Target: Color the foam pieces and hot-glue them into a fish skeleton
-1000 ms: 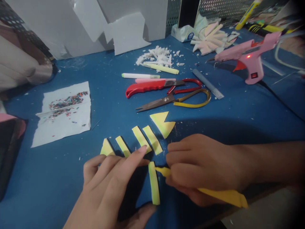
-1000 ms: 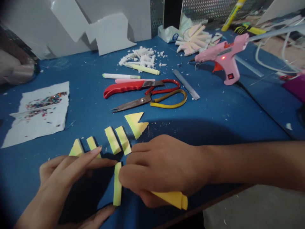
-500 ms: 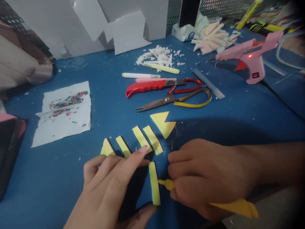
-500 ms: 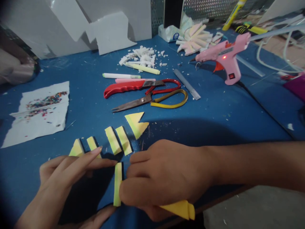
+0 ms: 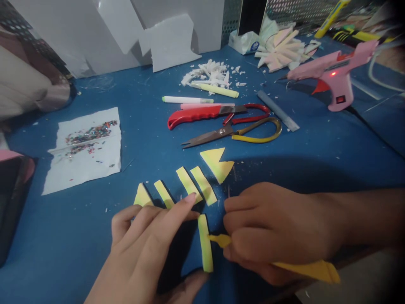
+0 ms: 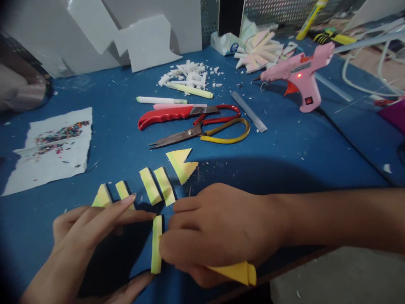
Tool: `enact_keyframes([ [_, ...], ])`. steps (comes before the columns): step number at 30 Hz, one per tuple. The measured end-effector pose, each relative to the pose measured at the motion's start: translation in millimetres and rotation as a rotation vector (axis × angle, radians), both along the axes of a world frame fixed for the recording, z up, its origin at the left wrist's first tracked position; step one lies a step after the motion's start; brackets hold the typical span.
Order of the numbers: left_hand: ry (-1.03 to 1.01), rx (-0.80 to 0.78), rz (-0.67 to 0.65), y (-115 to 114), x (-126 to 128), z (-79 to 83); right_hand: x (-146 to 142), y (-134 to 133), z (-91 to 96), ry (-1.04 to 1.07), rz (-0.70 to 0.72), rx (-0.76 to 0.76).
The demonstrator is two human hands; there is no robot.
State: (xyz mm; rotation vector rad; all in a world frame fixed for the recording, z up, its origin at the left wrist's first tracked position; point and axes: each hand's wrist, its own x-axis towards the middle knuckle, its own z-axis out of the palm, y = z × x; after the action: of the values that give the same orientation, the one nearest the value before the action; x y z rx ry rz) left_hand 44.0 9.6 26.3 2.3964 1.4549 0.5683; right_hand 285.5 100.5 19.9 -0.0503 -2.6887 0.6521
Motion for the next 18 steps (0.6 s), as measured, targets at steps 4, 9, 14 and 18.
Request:
enact_keyframes([
  [4, 0.009, 0.007, 0.014, 0.3, 0.8, 0.2, -0.7, -0.2, -0.7, 0.021, 0.002, -0.003],
  [9, 0.011, 0.006, 0.020, -0.4, -0.1, -0.8, -1.1, 0.2, -2.3, 0.022, -0.019, -0.008],
  [14, -0.012, 0.016, -0.002, -0.2, -1.5, -2.2, -1.2, 3.2, -3.6, -0.014, -0.179, -0.033],
  [18, -0.002, -0.005, -0.015, 0.4, -0.8, -1.1, -1.9, 3.5, -3.0, -0.027, -0.085, -0.045],
])
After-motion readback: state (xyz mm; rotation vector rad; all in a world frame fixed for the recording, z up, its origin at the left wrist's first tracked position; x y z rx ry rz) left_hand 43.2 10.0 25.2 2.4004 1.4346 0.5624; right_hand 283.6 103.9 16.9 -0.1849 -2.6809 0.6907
